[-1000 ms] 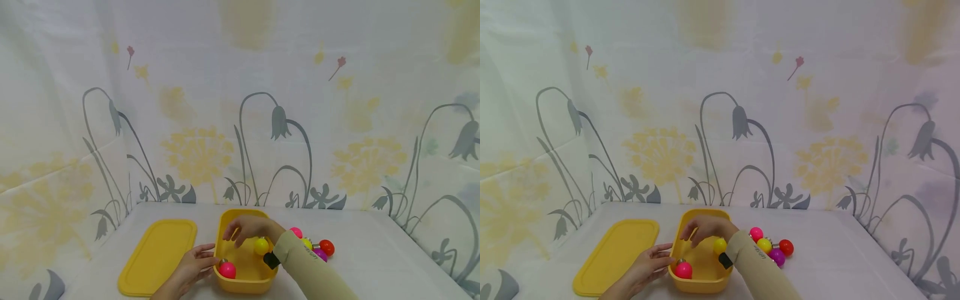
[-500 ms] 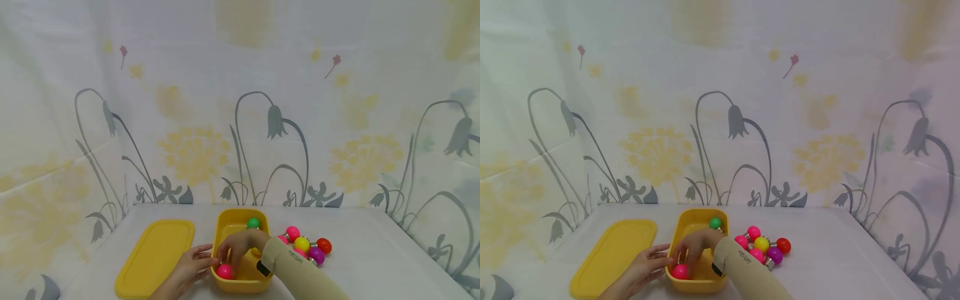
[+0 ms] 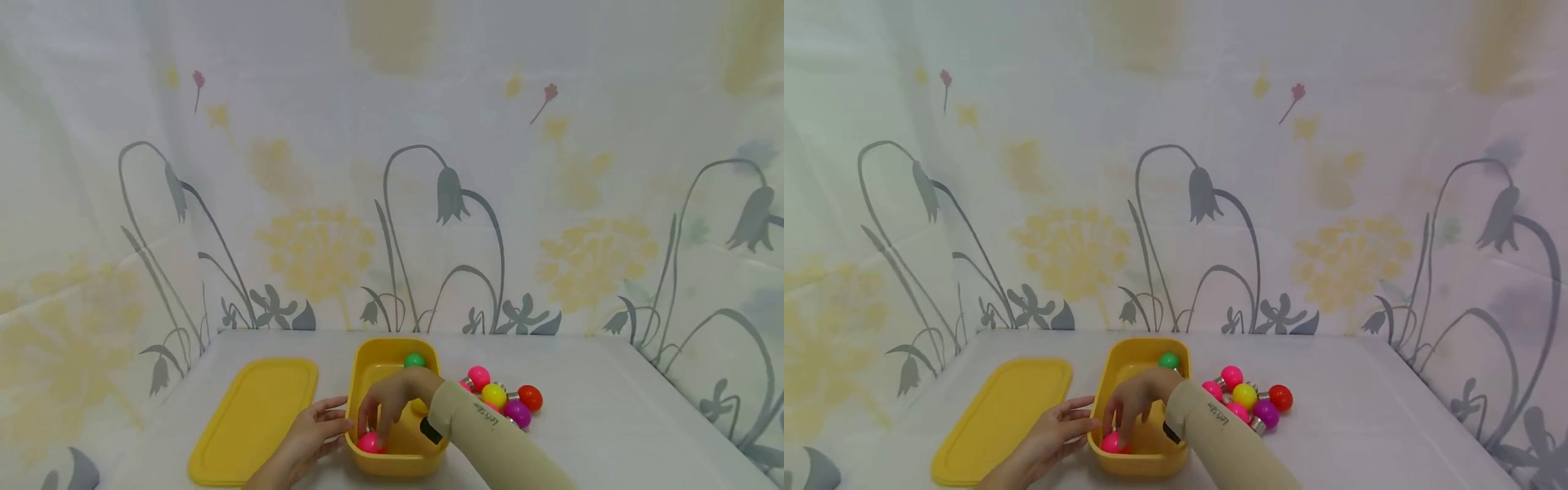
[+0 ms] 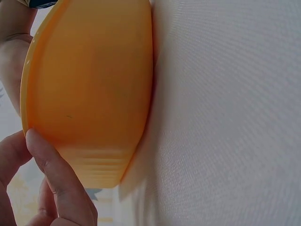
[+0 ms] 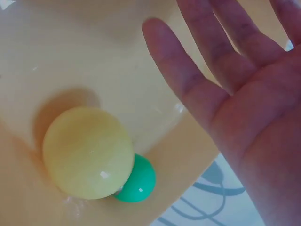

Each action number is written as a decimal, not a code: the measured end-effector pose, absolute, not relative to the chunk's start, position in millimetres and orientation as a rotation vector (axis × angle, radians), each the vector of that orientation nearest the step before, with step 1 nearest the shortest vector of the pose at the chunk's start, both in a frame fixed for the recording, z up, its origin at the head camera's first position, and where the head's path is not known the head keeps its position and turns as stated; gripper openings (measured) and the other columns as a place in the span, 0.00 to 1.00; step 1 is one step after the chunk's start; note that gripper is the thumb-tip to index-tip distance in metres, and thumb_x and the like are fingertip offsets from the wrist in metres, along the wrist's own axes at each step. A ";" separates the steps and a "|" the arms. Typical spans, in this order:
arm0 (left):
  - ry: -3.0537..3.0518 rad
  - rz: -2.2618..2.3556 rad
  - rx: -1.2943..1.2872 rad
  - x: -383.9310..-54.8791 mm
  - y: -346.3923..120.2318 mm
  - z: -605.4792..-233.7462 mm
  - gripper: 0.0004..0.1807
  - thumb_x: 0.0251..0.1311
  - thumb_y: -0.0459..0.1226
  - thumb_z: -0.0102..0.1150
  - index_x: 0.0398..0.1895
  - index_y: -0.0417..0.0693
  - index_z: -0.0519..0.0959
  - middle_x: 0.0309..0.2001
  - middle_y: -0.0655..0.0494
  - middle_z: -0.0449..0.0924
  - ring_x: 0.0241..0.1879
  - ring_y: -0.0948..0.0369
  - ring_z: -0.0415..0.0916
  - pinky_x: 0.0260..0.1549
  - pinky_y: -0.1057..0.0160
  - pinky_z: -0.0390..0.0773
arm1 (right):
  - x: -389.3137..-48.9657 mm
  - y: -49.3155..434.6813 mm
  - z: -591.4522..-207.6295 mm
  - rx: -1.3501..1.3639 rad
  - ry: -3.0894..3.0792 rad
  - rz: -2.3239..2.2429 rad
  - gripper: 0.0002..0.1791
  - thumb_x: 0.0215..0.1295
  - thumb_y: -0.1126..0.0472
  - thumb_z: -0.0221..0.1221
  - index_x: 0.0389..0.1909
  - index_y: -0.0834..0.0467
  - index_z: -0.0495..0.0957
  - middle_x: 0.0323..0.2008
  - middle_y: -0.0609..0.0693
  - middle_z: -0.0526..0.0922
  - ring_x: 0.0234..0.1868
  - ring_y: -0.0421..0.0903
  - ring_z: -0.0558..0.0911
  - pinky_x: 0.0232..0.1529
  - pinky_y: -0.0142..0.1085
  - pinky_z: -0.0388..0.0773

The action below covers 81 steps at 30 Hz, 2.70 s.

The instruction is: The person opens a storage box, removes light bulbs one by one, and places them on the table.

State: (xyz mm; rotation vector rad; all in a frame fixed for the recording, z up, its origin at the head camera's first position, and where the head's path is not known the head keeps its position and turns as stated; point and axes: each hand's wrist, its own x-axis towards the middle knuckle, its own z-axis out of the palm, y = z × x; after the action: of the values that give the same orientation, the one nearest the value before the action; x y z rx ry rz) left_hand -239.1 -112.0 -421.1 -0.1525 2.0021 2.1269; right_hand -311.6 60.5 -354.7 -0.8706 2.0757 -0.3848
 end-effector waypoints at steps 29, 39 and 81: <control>1.972 2.164 -0.135 -239.2 -111.4 -419.9 0.31 0.53 0.31 0.66 0.60 0.32 0.66 0.39 0.48 0.73 0.31 0.61 0.76 0.34 0.62 0.80 | -303.2 98.5 -328.7 -0.909 2.311 -0.741 0.13 0.54 0.58 0.67 0.40 0.46 0.79 0.34 0.44 0.77 0.37 0.43 0.74 0.38 0.36 0.73; 1.962 2.159 -0.142 -240.8 -112.7 -424.0 0.31 0.52 0.31 0.66 0.60 0.32 0.66 0.41 0.47 0.74 0.31 0.61 0.76 0.33 0.63 0.80 | -281.5 126.1 -330.4 -0.921 2.348 -0.962 0.18 0.55 0.58 0.66 0.47 0.47 0.76 0.38 0.44 0.76 0.41 0.45 0.74 0.38 0.34 0.76; 1.966 2.163 -0.130 -237.8 -112.5 -422.3 0.30 0.53 0.30 0.64 0.60 0.31 0.66 0.41 0.47 0.74 0.31 0.62 0.77 0.33 0.63 0.80 | -229.5 234.8 -389.5 -0.377 2.649 -1.425 0.32 0.51 0.49 0.68 0.54 0.60 0.72 0.42 0.50 0.77 0.39 0.47 0.74 0.37 0.36 0.79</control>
State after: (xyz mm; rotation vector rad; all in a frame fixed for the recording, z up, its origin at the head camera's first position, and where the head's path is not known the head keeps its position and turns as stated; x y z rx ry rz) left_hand -237.8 -112.5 -422.3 -0.1302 1.9661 2.1633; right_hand -229.5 234.8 -389.5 -0.3772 2.6493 -1.4246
